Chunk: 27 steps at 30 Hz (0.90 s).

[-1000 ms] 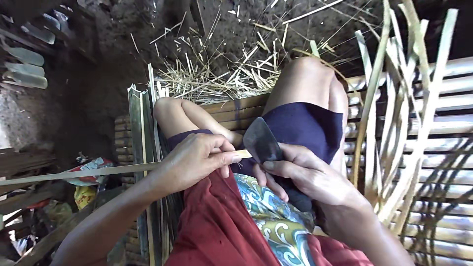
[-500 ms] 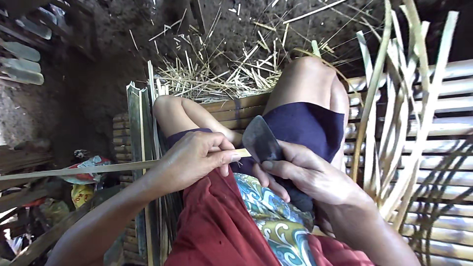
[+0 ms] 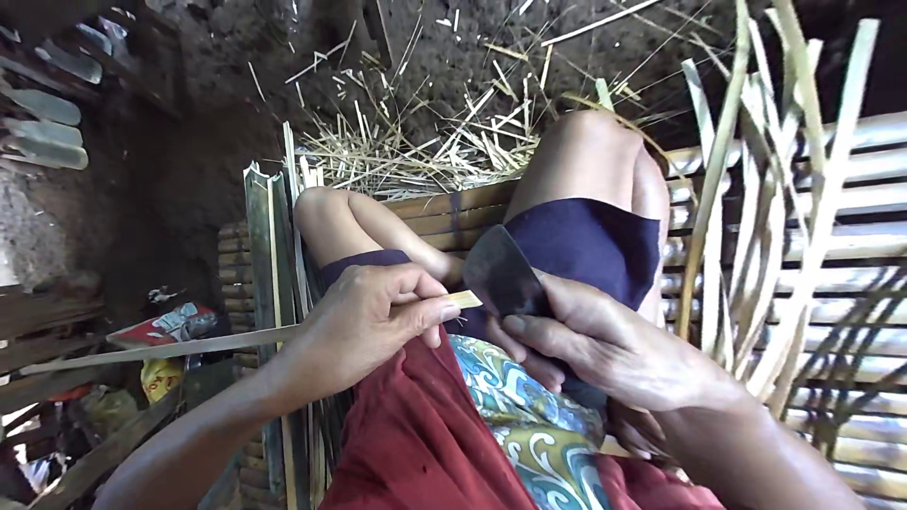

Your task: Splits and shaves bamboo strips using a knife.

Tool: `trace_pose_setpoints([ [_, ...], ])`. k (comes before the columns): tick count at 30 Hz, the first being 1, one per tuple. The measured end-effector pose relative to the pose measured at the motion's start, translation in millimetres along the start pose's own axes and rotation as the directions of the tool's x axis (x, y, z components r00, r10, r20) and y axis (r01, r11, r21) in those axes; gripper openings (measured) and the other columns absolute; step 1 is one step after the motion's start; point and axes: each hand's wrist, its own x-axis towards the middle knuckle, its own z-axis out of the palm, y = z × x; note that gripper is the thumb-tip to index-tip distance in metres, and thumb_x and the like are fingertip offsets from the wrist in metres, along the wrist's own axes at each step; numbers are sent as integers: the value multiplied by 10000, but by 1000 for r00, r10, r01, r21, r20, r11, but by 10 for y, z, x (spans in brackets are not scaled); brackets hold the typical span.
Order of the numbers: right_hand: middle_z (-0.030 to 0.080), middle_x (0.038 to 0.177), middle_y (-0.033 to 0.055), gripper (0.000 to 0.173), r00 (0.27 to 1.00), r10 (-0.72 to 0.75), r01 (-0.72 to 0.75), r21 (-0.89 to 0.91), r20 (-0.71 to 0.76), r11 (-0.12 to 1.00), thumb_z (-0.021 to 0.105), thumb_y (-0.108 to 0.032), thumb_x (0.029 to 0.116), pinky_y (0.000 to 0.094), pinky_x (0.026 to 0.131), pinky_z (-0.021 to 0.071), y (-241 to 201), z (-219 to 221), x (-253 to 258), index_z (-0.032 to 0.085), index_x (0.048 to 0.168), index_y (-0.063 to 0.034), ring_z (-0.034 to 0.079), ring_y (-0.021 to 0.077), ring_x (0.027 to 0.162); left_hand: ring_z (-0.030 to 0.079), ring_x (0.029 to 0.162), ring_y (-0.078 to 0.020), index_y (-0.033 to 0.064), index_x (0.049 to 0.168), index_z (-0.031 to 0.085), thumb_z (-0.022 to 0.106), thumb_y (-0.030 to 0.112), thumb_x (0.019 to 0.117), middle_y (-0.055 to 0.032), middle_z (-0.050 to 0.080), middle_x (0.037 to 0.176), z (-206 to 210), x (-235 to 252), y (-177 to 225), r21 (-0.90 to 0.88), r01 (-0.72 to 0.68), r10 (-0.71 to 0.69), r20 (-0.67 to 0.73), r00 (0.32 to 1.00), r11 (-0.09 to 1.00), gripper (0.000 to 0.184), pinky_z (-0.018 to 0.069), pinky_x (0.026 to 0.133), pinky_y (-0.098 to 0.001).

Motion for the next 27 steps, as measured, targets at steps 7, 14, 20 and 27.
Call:
trace_pose_setpoints([
  [7, 524, 656, -76, 113, 996, 28, -31, 36, 81, 999, 401, -105, 1021, 111, 439, 445, -89, -26, 39, 508, 1000, -134, 491, -35, 484, 574, 590, 47, 89, 949, 696, 634, 159, 1009, 74, 690, 721, -14, -33, 25, -56, -10, 11, 24, 1000, 998, 111, 447, 522, -94],
  [14, 536, 691, -78, 42, 999, -9, 1, 149, 47, 989, 422, -138, 1042, 123, 454, 464, 44, 187, 159, 461, 1057, -139, 503, -31, 501, 589, 590, 46, 70, 893, 690, 644, 160, 1003, 69, 682, 697, 40, -59, 3, -57, -14, 15, 7, 1000, 998, 150, 479, 540, -107],
  [20, 595, 799, -83, 258, 995, -96, 85, -254, -28, 963, 541, -299, 1047, 103, 579, 496, 126, 210, 246, 479, 1176, -86, 561, -71, 637, 636, 668, 63, 111, 947, 708, 662, 237, 994, 107, 702, 748, 59, -94, -59, 128, 35, -29, -48, 998, 991, 143, 529, 616, -117],
  [27, 676, 677, -126, 249, 931, -190, 124, -220, -311, 968, 628, -314, 995, 133, 527, 530, 354, -79, 383, 714, 805, -179, 614, -35, 567, 683, 761, -13, -23, 1250, 650, 343, 260, 1117, -20, 739, 952, 25, 87, -202, -276, 113, -78, 133, 988, 954, 438, 586, 698, -199],
])
